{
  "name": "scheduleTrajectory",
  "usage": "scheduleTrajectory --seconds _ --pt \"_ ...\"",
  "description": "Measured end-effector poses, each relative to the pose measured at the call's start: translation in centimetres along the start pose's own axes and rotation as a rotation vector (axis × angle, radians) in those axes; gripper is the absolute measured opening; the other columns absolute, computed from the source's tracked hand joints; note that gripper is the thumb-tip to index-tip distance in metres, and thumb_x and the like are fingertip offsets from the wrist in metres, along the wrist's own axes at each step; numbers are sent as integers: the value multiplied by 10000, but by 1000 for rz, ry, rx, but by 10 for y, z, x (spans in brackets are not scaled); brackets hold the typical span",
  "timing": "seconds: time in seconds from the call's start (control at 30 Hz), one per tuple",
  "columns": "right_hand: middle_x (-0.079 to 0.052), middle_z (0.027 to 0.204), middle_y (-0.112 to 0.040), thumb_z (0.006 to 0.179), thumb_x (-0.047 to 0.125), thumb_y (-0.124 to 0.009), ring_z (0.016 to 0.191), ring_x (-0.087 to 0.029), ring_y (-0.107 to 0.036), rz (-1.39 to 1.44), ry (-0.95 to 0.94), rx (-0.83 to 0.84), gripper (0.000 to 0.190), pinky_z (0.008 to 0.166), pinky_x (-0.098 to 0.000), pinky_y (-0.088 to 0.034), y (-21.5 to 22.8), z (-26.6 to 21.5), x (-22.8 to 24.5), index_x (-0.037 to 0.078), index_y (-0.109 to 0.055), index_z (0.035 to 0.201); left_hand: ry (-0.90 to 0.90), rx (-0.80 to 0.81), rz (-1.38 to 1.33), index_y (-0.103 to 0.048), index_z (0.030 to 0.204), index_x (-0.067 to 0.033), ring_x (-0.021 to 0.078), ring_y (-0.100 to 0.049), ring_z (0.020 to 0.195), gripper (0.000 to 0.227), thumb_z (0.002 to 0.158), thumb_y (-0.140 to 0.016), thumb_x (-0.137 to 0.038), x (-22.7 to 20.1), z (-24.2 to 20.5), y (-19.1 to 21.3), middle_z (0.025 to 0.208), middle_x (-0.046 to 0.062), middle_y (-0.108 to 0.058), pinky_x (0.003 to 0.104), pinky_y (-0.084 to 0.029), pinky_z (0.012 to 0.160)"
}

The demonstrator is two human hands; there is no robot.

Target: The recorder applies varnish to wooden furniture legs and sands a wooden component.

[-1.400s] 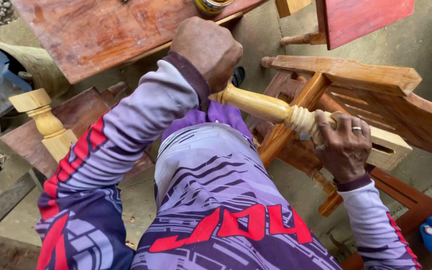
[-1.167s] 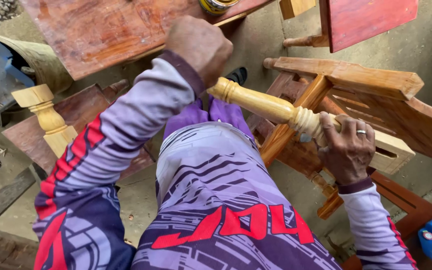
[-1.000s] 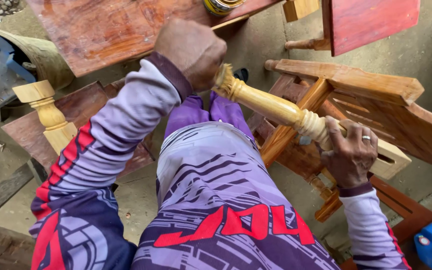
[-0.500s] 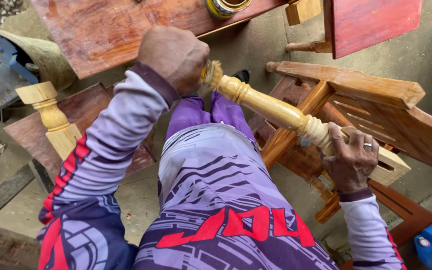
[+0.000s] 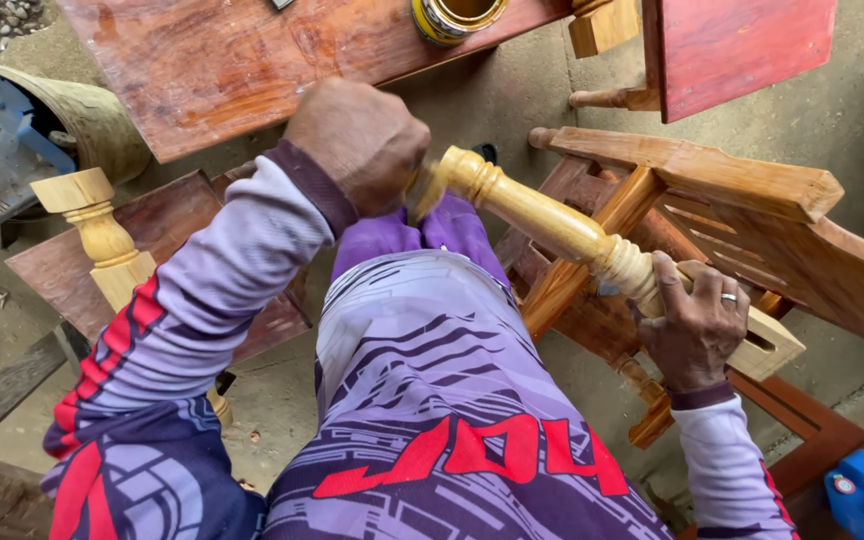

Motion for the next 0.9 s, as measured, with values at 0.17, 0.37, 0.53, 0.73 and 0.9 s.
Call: scheduleTrajectory --seconds 0.17,0.37,0.53,0.73,0.9 --pt "-86 1157 -634 820 530 -904 1088 -296 -631 44 -41 -16 643 979 -460 -472 15 8 6 176 -731 1327 -7 -92 -3 -773 694 -163 262 -720 575 150 745 -763 -304 3 0 7 620 101 -703 430 -574 501" --pt "-71 1252 -645 861 364 -868 1182 -275 -611 9 -18 -47 554 1092 -454 -422 7 -8 -2 193 -731 1369 -32 -211 -12 -777 716 -132 280 -695 577 112 691 -778 -241 25 -2 59 628 108 -681 429 -553 522" --pt "-65 1275 -613 969 204 -845 1170 -267 -565 -10 75 -204 428 1106 -460 -362 11 -19 -14 229 -728 1380 -222 304 -440 -797 748 -99 299 -672 552 64 703 -774 -139 33 56 -27 599 144 -669 466 -517 563" --pt "-77 1288 -590 1031 185 -822 1195 -295 -580 20 61 -339 370 1086 -487 -376 28 -27 -29 189 -717 1386 -133 360 -290 -805 873 -76 245 -694 662 256 659 -883 -192 66 55 -51 767 113 -747 415 -547 627" --pt "-91 1261 -592 1024 168 -784 1218 -304 -576 7 108 -328 366 1090 -505 -366 39 -21 -29 172 -698 1380 -110 304 -510 -819 1062 -97 241 -730 769 378 694 -855 -181 58 36 -29 884 104 -778 406 -557 691"
Point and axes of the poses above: each hand's wrist, its own z-axis towards the middle knuckle, its own y-axis out of the back of the hand, x = y × z, the point moved 10 cm from there along z, towards the middle knuckle
